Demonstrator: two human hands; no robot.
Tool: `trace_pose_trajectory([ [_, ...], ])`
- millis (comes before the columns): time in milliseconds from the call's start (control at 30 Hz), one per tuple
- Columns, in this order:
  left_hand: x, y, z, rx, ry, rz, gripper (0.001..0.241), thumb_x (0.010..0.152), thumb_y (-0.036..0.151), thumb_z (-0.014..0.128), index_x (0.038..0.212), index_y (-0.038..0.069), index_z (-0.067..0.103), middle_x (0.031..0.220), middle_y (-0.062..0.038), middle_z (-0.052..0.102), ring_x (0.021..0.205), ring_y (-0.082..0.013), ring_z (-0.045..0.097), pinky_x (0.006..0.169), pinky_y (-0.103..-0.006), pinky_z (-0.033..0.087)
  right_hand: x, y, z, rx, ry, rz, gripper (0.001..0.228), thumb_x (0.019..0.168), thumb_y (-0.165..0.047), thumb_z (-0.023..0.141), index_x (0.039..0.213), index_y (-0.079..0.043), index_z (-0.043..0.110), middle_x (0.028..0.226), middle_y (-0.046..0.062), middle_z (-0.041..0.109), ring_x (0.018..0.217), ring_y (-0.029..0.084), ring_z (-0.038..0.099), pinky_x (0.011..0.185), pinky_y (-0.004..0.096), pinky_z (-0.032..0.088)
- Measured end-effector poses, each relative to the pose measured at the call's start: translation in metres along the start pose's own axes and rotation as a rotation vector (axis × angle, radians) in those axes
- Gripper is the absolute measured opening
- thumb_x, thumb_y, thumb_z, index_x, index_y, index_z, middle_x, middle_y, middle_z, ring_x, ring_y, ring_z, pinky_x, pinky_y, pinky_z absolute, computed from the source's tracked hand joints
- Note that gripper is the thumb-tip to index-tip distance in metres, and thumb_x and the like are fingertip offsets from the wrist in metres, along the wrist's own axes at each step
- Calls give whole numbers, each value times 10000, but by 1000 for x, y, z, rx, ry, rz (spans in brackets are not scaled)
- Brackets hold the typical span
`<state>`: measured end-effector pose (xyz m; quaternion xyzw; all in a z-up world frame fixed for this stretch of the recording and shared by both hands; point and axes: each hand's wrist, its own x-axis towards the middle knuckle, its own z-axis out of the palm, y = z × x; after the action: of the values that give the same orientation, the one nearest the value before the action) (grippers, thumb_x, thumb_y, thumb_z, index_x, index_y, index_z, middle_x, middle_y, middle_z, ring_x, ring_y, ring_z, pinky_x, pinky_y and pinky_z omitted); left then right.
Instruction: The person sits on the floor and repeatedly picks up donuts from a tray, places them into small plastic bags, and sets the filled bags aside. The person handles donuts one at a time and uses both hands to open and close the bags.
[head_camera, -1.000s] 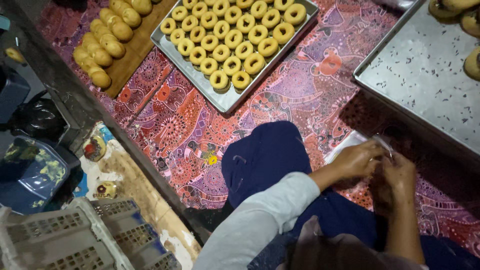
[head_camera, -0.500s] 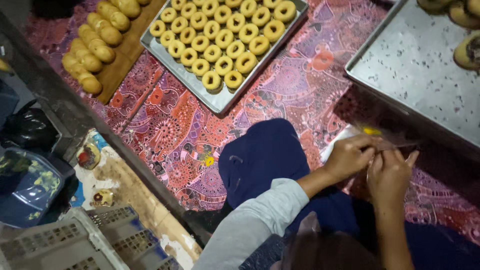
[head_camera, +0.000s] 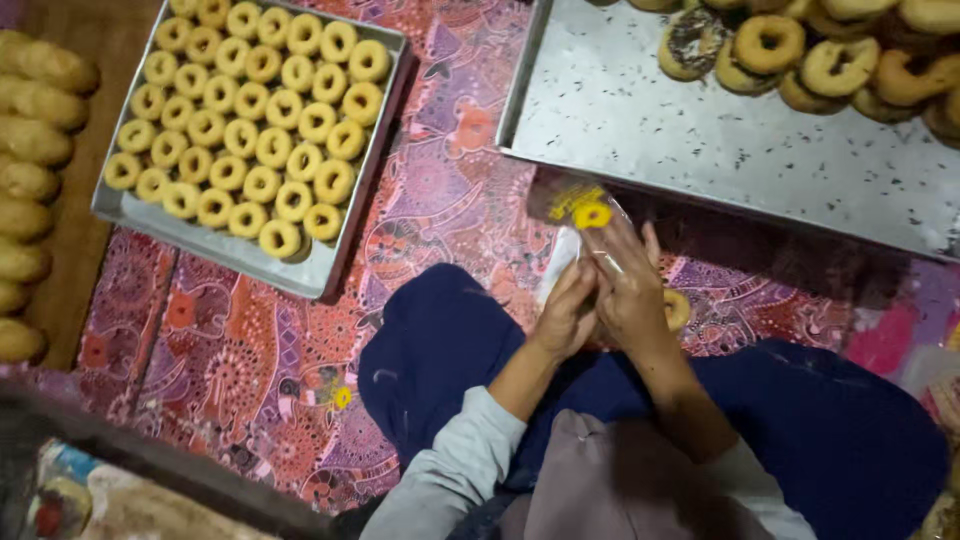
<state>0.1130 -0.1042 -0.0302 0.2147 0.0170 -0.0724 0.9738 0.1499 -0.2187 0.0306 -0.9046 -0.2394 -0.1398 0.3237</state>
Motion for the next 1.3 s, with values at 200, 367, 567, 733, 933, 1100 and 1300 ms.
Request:
trace_pose_trajectory([
  [200,71,39,11,-96,33,246,647,1003,180,626,1581,124,341,1401,-135,564,1243,-245,609,1098,-487,431,42,16,-11,157,-107,-182,303,903,-179,757,1170,-37,765,1232,178,725,1202,327,665,1104,506,452],
  [367,112,73,5,-216,45,366,263,1094,-42,627,1296,68,500,1149,-97,631,1055,-185,658,1091,-565,474,149,92,-41,165,-4,411,233,1032,-184,782,902,-2,715,1030,53,734,774,149,728,684,303,605],
  [567,121,99,0,-492,132,335,272,1055,310,632,1224,98,616,1070,-95,671,999,-257,667,1119,-583,445,244,259,-54,-694,162,-45,904,809,-495,906,1414,81,558,1476,375,451,1352,548,359,1026,719,214],
  [733,128,108,-28,-710,90,362,386,1099,436,570,1194,72,656,1086,-143,680,1032,-324,651,1155,-612,433,231,182,-51,-91,30,349,603,1010,-476,839,1396,-56,644,1411,189,618,1300,370,625,1119,518,491],
  [933,137,107,-25,-708,309,541,411,1076,452,574,1196,67,646,1096,-190,668,1018,-361,643,1089,-626,451,129,13,-66,782,-318,444,640,781,-73,797,1392,14,629,1287,135,693,1181,203,659,1056,338,520],
  [1100,119,67,-5,-507,172,623,444,1132,443,519,1348,59,574,1224,-174,633,1099,-328,629,1085,-611,456,88,-42,-33,263,-101,124,535,801,-140,878,1304,-24,734,1159,163,677,1085,274,659,977,382,524],
  [1300,92,46,21,-347,80,374,694,1160,522,537,1529,-59,449,1390,-188,564,1265,-318,551,1140,-479,394,90,-76,-21,-252,176,-278,585,598,-174,923,1117,13,729,1260,277,624,1130,404,620,957,433,500],
])
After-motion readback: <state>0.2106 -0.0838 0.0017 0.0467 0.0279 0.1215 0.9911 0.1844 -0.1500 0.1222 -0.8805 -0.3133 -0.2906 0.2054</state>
